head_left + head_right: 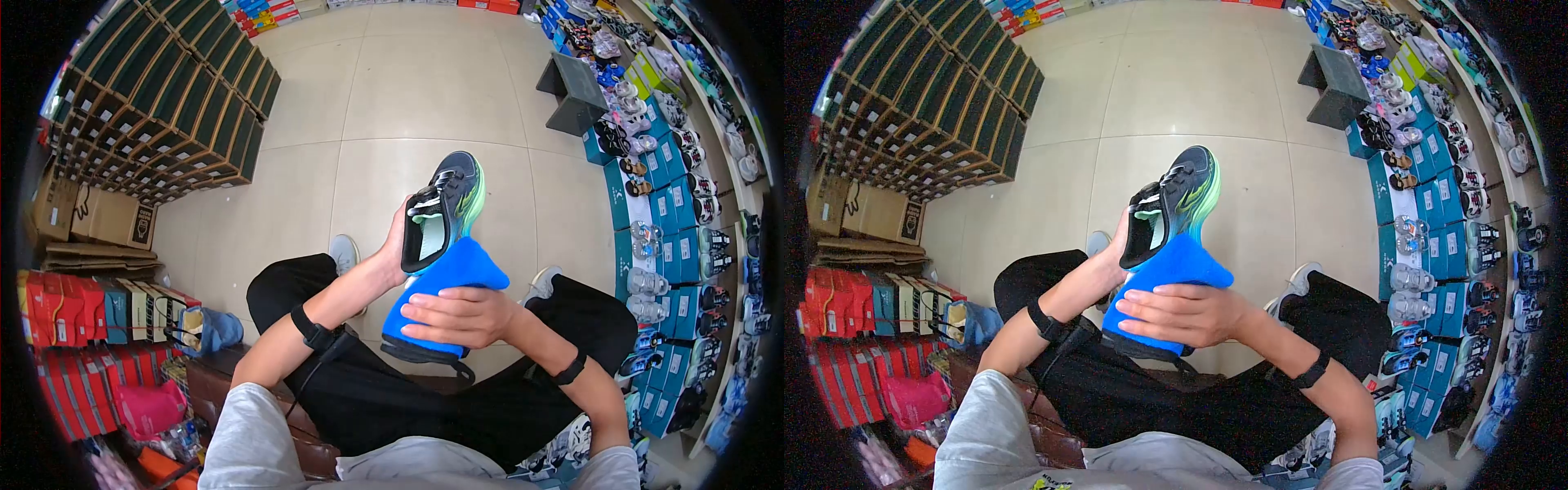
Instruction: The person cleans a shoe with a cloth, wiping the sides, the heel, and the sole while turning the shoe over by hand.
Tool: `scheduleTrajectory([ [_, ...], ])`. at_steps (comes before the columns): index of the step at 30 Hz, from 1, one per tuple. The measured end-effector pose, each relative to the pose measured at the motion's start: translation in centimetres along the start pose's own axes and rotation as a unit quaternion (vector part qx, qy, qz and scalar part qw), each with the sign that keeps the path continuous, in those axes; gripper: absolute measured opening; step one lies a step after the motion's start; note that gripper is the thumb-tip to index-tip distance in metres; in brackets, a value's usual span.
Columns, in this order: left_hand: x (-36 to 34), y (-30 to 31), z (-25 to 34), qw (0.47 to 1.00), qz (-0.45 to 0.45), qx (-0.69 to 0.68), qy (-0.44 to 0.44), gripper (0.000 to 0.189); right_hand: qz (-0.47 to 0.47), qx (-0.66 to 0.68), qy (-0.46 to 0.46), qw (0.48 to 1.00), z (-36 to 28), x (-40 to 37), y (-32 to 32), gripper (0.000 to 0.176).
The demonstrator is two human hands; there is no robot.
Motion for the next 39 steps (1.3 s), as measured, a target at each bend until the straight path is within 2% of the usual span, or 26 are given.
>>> scheduleTrajectory([
  [1,0.1,-0.1,0.0,1.000,-0.005,-0.007,0.003,0.050,0.007,0.001,-0.016,1.000,0.4,0.0,0.3,0.039],
  [4,-0.8,-2.7,-0.3,0.992,-0.104,-0.055,0.045,0.049,0.027,0.020,-0.079,0.996,2.0,-0.4,1.0,0.038],
  [7,-0.8,-2.6,-0.5,0.991,-0.115,-0.037,0.056,0.050,0.063,0.043,-0.154,0.985,3.9,-0.7,1.7,0.038],
  [10,-2.0,-3.9,-1.2,0.975,-0.178,-0.065,0.112,0.052,0.102,0.106,-0.227,0.963,6.1,-1.1,2.4,0.056],
  [11,-1.3,-1.4,-1.1,0.997,-0.044,0.016,0.068,0.054,0.102,0.109,-0.238,0.960,6.9,-1.6,2.3,0.060],
  [12,-1.2,-2.6,-1.0,0.993,-0.098,-0.019,0.070,0.052,0.104,0.109,-0.256,0.955,7.5,-1.6,2.5,0.060],
  [15,-0.8,-0.6,-0.4,0.999,0.031,0.035,0.005,0.046,0.136,0.113,-0.317,0.932,9.5,-2.5,2.9,0.063],
  [19,-0.7,-1.6,-0.6,0.999,0.004,0.045,0.017,0.042,0.139,0.083,-0.396,0.904,11.7,-3.7,3.4,0.059],
  [22,-1.2,-2.4,-1.0,0.999,0.020,0.033,0.032,0.042,0.152,0.040,-0.443,0.883,12.9,-4.6,4.0,0.058],
  [26,-1.1,-2.2,-1.3,0.998,0.013,0.041,0.049,0.040,0.160,0.032,-0.445,0.881,13.0,-5.2,3.8,0.059],
  [32,-0.5,-1.4,-1.3,0.999,0.002,0.009,0.052,0.041,0.190,0.068,-0.395,0.896,10.7,-4.5,2.6,0.064],
  [35,-0.7,-0.9,-1.6,0.998,0.000,-0.012,0.068,0.045,0.162,0.072,-0.378,0.909,9.1,-4.0,1.8,0.068],
  [38,-1.8,-0.7,-0.9,0.996,0.075,0.037,0.028,0.055,0.139,0.072,-0.338,0.928,7.1,-3.3,1.1,0.065],
  [39,-1.5,-0.9,-0.9,0.997,0.042,0.040,0.043,0.056,0.132,0.067,-0.319,0.936,6.4,-3.0,1.0,0.064],
])
Point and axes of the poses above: each hand's wrist, its own x-axis towards the middle knuckle, its own y-axis out of the back of the hand, z = x × y, the point moved 10 cm from there along x, towards the middle knuckle, and after that the axes turned 6 degrees about z, right-handed, at the moved point
